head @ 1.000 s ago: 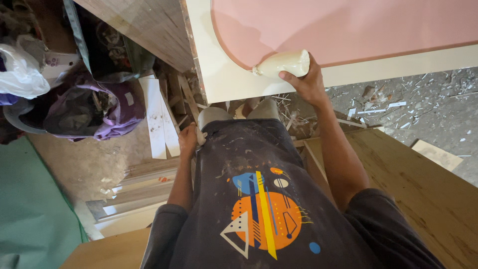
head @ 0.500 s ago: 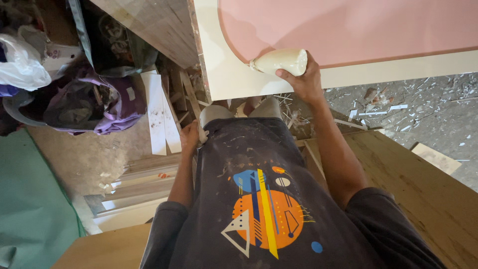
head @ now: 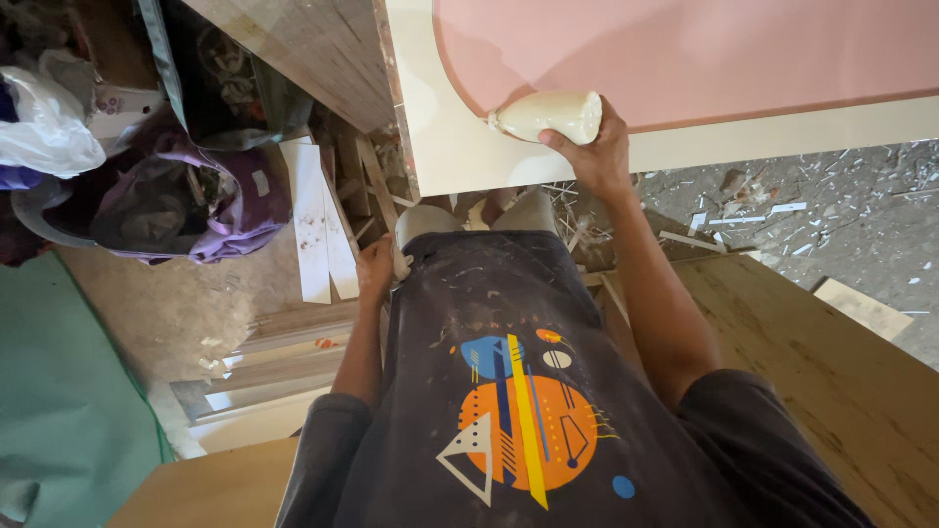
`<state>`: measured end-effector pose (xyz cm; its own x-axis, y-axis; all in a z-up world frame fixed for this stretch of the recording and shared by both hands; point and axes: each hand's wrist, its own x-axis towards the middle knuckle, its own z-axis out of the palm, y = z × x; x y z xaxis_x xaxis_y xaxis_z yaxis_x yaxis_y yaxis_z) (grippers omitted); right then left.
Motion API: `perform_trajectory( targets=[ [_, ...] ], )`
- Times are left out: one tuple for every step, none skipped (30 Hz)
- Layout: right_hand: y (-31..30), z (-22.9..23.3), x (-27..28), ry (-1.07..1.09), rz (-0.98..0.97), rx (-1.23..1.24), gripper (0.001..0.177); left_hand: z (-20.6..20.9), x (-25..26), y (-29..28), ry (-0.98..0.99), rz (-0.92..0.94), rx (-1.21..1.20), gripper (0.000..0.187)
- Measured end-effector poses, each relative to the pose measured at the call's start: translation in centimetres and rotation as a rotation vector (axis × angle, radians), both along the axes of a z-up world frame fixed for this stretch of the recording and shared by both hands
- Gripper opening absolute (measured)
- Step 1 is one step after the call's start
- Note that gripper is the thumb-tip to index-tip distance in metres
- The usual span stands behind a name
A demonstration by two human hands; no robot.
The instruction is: The person applies a line of glue from a bottle onto the edge of a white wooden panel with a pink inset.
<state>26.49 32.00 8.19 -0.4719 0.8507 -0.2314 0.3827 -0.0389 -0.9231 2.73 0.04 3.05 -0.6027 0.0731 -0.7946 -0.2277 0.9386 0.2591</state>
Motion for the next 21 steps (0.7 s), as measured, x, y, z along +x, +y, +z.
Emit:
perform_trajectory(
  targets=[
    [0.0, 0.2, -0.4, -0.008, -0.018, -0.019, 0.061, 0.2, 0.0, 0.0, -0.013, 0.018, 0.001, 0.044],
    [0.0, 0.2, -0.6, -0.007, -0.018, -0.02, 0.061, -0.2, 0.0, -0.3, -0.012, 0.019, 0.0, 0.044],
    [0.0, 0.2, -0.8, 0.014, -0.017, -0.009, 0.061, -0.7, -0.1, -0.7, 0.0, 0.016, 0.0, 0.047],
    [0.1, 0.1, -1.1, 0.035, -0.017, 0.004, 0.061, -1.2, -0.3, -1.0, 0.012, 0.013, 0.001, 0.051],
    [0.0, 0.2, -1.4, 0.036, -0.016, 0.004, 0.061, -1.2, -0.3, -0.9, 0.012, 0.014, 0.002, 0.051],
    [0.0, 0.4, -1.8, 0.076, -0.037, -0.029, 0.06, -1.1, -0.4, -0.8, 0.004, 0.016, -0.017, 0.051],
    [0.0, 0.6, -2.1, 0.117, -0.057, -0.063, 0.059, -0.9, -0.5, -0.6, -0.004, 0.019, -0.037, 0.053],
    [-0.1, 0.5, -2.4, 0.119, -0.056, -0.06, 0.059, -1.5, -0.6, -0.9, -0.002, 0.019, -0.033, 0.053],
    [-0.2, 0.3, -2.6, 0.091, -0.074, -0.075, 0.06, -2.0, -0.8, -1.2, -0.005, 0.014, -0.043, 0.054],
    [-0.1, 0.2, -2.8, 0.063, -0.093, -0.088, 0.061, -2.6, -0.8, -1.3, -0.008, 0.009, -0.052, 0.057],
    [-0.4, 0.1, -3.3, 0.064, -0.092, -0.084, 0.061, -2.6, -0.7, -1.5, -0.007, 0.009, -0.047, 0.057],
    [-0.8, 0.1, -3.8, 0.069, -0.158, -0.073, 0.058, -2.5, -0.5, -1.8, 0.004, 0.0, 0.009, 0.055],
    [-1.1, 0.0, -4.3, 0.074, -0.225, -0.061, 0.055, -2.4, -0.4, -2.0, 0.015, -0.01, 0.065, 0.054],
    [-1.1, -0.1, -4.5, 0.073, -0.221, -0.056, 0.055, -2.5, -0.5, -2.1, 0.014, -0.007, 0.07, 0.054],
    [-1.2, -0.3, -4.8, 0.063, -0.233, -0.064, 0.056, -2.6, -0.5, -2.2, 0.016, 0.013, 0.075, 0.052],
    [-1.2, -0.3, -5.1, 0.057, -0.244, -0.066, 0.058, -2.8, -0.5, -2.3, 0.022, 0.034, 0.087, 0.049],
    [-1.6, -0.2, -5.2, 0.061, -0.238, -0.054, 0.058, -4.4, -0.9, -3.4, 0.024, 0.039, 0.099, 0.049],
    [-1.5, -0.2, -5.6, 0.027, -0.25, -0.048, 0.058, -6.2, -1.3, -4.0, 0.014, -0.006, 0.086, 0.051],
    [-1.4, -0.1, -6.0, -0.008, -0.263, -0.042, 0.058, -8.0, -1.7, -4.5, 0.004, -0.05, 0.074, 0.053],
    [-1.4, -0.5, -6.4, -0.003, -0.25, -0.028, 0.058, -8.4, -1.9, -4.5, 0.009, -0.038, 0.088, 0.053],
    [-1.5, -0.9, -6.7, 0.001, -0.297, -0.037, 0.057, -8.8, -2.1, -4.7, 0.008, -0.078, 0.048, 0.052]
  ],
)
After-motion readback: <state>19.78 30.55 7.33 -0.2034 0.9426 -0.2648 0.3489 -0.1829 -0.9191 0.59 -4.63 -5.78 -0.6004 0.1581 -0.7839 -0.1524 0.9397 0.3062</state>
